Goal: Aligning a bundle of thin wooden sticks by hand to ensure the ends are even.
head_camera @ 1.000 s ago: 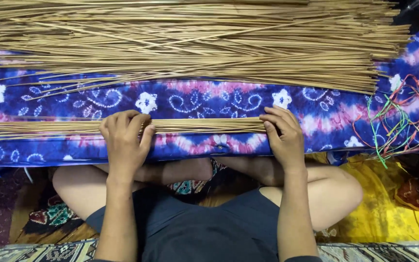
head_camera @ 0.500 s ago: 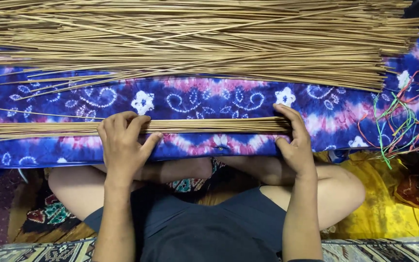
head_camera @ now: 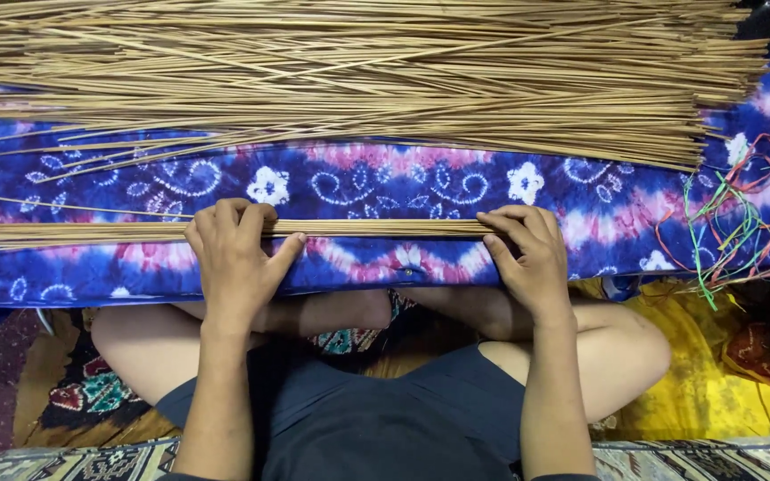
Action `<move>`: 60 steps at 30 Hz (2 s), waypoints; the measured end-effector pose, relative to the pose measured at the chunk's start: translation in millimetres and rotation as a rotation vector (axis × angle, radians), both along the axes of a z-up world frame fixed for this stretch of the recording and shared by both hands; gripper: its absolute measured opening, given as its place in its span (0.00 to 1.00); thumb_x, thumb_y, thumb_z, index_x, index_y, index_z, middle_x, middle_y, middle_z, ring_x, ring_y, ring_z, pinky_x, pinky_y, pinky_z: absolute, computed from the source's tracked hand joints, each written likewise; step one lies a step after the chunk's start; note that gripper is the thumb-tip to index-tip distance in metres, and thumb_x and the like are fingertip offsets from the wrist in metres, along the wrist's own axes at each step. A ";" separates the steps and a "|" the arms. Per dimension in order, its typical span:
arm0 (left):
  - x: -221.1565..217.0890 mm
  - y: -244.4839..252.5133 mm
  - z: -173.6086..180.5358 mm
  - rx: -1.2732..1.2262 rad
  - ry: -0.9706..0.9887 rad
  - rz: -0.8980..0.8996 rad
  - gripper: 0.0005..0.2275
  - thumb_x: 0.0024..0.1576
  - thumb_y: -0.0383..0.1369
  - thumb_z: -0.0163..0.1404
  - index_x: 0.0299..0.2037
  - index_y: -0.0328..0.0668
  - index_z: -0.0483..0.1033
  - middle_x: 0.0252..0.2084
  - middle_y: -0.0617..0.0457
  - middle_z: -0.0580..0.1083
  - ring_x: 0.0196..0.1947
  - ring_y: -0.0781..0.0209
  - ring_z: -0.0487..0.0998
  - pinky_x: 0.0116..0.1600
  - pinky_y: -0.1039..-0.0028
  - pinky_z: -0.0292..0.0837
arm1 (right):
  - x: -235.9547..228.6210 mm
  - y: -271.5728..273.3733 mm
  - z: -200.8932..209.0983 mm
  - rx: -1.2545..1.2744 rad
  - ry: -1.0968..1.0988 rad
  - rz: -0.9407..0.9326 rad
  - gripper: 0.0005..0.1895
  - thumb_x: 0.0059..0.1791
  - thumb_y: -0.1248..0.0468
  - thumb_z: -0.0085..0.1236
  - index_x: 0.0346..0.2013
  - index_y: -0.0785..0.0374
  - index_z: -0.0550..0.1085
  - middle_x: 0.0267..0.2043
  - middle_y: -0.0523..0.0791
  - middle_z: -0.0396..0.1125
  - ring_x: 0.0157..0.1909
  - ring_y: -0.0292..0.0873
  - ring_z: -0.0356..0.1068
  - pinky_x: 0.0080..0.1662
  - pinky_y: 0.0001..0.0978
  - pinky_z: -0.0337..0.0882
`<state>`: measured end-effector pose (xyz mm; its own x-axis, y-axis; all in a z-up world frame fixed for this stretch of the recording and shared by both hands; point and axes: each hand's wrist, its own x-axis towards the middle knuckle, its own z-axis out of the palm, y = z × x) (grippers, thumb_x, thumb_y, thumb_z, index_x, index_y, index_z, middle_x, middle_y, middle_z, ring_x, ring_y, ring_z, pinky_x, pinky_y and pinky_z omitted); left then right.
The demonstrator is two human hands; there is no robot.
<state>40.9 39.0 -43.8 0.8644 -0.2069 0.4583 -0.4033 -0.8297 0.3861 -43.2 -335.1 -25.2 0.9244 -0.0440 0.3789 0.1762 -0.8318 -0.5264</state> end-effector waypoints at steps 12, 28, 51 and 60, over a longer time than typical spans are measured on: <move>-1.6 -0.6 1.7 -0.020 0.052 0.010 0.18 0.52 0.47 0.65 0.42 0.47 0.73 0.43 0.52 0.66 0.50 0.43 0.67 0.63 0.50 0.56 | 0.7 6.5 0.0 -0.024 -0.084 -0.039 0.10 0.52 0.62 0.64 0.47 0.46 0.83 0.46 0.40 0.73 0.54 0.50 0.69 0.58 0.45 0.68; 2.0 -3.0 2.0 -0.027 0.102 0.029 0.19 0.52 0.46 0.65 0.41 0.44 0.71 0.42 0.50 0.65 0.48 0.40 0.67 0.62 0.48 0.55 | -0.4 6.6 -0.4 -0.137 -0.183 -0.006 0.12 0.52 0.63 0.65 0.50 0.47 0.83 0.47 0.42 0.74 0.53 0.51 0.71 0.56 0.43 0.69; -1.5 -5.9 9.5 -0.003 0.086 0.054 0.21 0.52 0.50 0.64 0.41 0.44 0.70 0.43 0.49 0.65 0.46 0.38 0.67 0.53 0.52 0.61 | 20.9 -1.1 34.1 -0.715 0.252 0.111 0.12 0.42 0.55 0.58 0.35 0.57 0.72 0.31 0.45 0.65 0.40 0.51 0.72 0.42 0.43 0.72; 0.1 -4.6 3.3 0.016 0.058 0.046 0.22 0.55 0.54 0.59 0.42 0.46 0.70 0.43 0.50 0.64 0.45 0.40 0.65 0.51 0.53 0.59 | 16.2 1.1 52.8 -0.747 0.104 0.128 0.11 0.42 0.56 0.62 0.34 0.54 0.72 0.31 0.43 0.64 0.40 0.48 0.70 0.43 0.39 0.70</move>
